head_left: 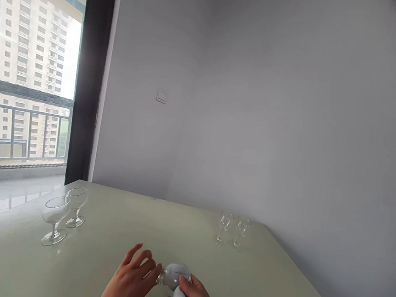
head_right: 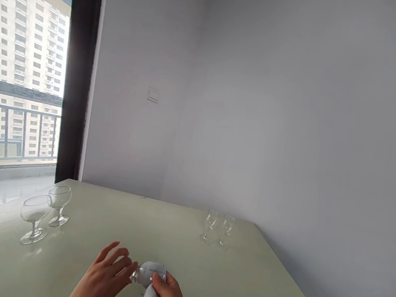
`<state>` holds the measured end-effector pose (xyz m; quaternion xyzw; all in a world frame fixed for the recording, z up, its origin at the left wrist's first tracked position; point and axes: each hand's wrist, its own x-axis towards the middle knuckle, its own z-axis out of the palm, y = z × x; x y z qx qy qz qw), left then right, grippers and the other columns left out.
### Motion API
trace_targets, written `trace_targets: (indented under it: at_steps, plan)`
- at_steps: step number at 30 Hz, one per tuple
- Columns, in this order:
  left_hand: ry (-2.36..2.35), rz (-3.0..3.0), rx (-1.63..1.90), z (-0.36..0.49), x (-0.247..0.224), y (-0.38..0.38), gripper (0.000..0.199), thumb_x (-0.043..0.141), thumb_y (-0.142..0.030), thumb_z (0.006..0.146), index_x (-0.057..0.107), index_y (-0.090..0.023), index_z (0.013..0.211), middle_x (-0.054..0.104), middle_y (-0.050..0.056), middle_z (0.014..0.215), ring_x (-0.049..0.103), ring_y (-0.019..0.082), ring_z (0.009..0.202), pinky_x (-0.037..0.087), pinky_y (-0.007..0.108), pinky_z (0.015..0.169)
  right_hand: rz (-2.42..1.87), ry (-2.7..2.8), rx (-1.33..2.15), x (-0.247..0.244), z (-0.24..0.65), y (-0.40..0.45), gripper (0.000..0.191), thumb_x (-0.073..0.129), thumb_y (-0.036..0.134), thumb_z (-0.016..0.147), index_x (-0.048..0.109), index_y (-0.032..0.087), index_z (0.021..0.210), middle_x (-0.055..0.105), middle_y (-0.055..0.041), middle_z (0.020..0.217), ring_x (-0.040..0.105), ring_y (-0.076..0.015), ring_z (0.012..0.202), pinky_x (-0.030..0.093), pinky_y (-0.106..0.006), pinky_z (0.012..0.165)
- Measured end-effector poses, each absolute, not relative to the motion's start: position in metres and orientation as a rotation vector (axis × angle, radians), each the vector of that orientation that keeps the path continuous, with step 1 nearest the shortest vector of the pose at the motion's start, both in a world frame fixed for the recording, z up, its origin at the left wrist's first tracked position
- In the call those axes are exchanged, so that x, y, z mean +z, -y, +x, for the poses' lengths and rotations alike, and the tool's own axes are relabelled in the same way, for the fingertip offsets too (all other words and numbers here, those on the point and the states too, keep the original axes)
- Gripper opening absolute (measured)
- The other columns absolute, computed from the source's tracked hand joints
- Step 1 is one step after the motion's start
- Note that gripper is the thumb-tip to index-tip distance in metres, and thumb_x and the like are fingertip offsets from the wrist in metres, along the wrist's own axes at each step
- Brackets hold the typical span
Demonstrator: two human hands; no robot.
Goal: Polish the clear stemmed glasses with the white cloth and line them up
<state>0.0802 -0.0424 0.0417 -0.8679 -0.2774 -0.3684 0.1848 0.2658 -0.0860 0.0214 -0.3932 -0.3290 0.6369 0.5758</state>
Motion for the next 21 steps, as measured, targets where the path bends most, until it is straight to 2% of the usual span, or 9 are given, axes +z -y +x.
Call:
trace_targets:
  at_steps: [4, 8, 10, 12, 14, 16, 18, 21]
  plan:
    - [0.890, -2.700, -0.959, 0.079, 0.043, 0.038, 0.007, 0.064, -0.026, 0.078, 0.058, -0.025, 0.082, 0.064, -0.007, 0.067, 0.056, 0.015, 0.072, 0.038, 0.033, 0.081, -0.948, 0.929, 1.423, 0.018, 0.267, 0.086, 0.055, 0.073, 0.059, 0.053, 0.067, 0.012, 0.080, 0.047, 0.0018, 0.053, 0.033, -0.0090, 0.049, 0.025, -0.024, 0.051]
    - [1.056, -3.025, -0.842, 0.078, 0.045, 0.034, 0.016, 0.064, -0.036, 0.077, 0.059, -0.023, 0.070, 0.065, -0.007, 0.066, 0.057, 0.012, 0.068, 0.041, 0.023, 0.063, -1.068, 1.339, 1.248, 0.026, 0.275, 0.091, 0.056, 0.070, 0.061, 0.055, 0.067, 0.012, 0.082, 0.046, 0.0019, 0.058, 0.032, -0.0104, 0.056, 0.024, -0.024, 0.053]
    - [1.028, -3.008, -0.829, 0.079, 0.044, 0.035, 0.013, 0.062, -0.037, 0.078, 0.061, -0.024, 0.076, 0.066, -0.005, 0.070, 0.059, 0.013, 0.071, 0.043, 0.024, 0.065, -1.101, 1.354, 1.249, 0.029, 0.275, 0.092, 0.051, 0.072, 0.057, 0.056, 0.067, 0.012, 0.078, 0.046, 0.0022, 0.059, 0.033, -0.0102, 0.057, 0.026, -0.023, 0.054]
    - [0.916, -2.838, -0.864, 0.079, 0.042, 0.037, 0.019, 0.061, -0.036, 0.080, 0.061, -0.027, 0.096, 0.068, -0.003, 0.083, 0.059, 0.016, 0.082, 0.043, 0.030, 0.079, -1.036, 1.170, 1.340, 0.031, 0.272, 0.092, 0.046, 0.074, 0.053, 0.055, 0.066, 0.012, 0.074, 0.048, 0.0022, 0.057, 0.036, -0.0097, 0.054, 0.029, -0.023, 0.054]
    - [0.814, -2.607, -0.933, 0.080, 0.042, 0.040, 0.028, 0.062, -0.029, 0.080, 0.057, -0.028, 0.107, 0.068, -0.003, 0.089, 0.058, 0.019, 0.091, 0.035, 0.039, 0.094, -0.907, 0.921, 1.462, 0.030, 0.267, 0.091, 0.045, 0.076, 0.051, 0.054, 0.066, 0.012, 0.075, 0.051, 0.0017, 0.054, 0.041, -0.0105, 0.050, 0.034, -0.025, 0.055]
    - [0.740, -2.455, -0.997, 0.081, 0.043, 0.043, 0.026, 0.061, -0.021, 0.080, 0.057, -0.027, 0.105, 0.067, -0.004, 0.083, 0.057, 0.018, 0.089, 0.027, 0.043, 0.099, -0.825, 0.765, 1.535, 0.029, 0.261, 0.090, 0.045, 0.077, 0.049, 0.053, 0.067, 0.012, 0.077, 0.055, -0.0001, 0.053, 0.046, -0.0130, 0.050, 0.037, -0.027, 0.058]
    - [0.703, -2.437, -1.024, 0.080, 0.045, 0.043, 0.023, 0.058, -0.017, 0.081, 0.059, -0.027, 0.102, 0.066, -0.006, 0.075, 0.058, 0.016, 0.080, 0.030, 0.040, 0.097, -0.816, 0.726, 1.535, 0.027, 0.258, 0.090, 0.044, 0.078, 0.048, 0.052, 0.068, 0.012, 0.075, 0.056, -0.0010, 0.052, 0.048, -0.0134, 0.050, 0.038, -0.027, 0.058]
    - [0.760, -2.620, -0.953, 0.077, 0.046, 0.040, 0.022, 0.060, -0.025, 0.081, 0.058, -0.027, 0.103, 0.066, -0.006, 0.071, 0.056, 0.014, 0.067, 0.040, 0.032, 0.078, -0.846, 0.816, 1.488, 0.023, 0.258, 0.090, 0.050, 0.076, 0.051, 0.053, 0.068, 0.011, 0.081, 0.057, -0.0011, 0.056, 0.044, -0.0112, 0.050, 0.035, -0.024, 0.055]
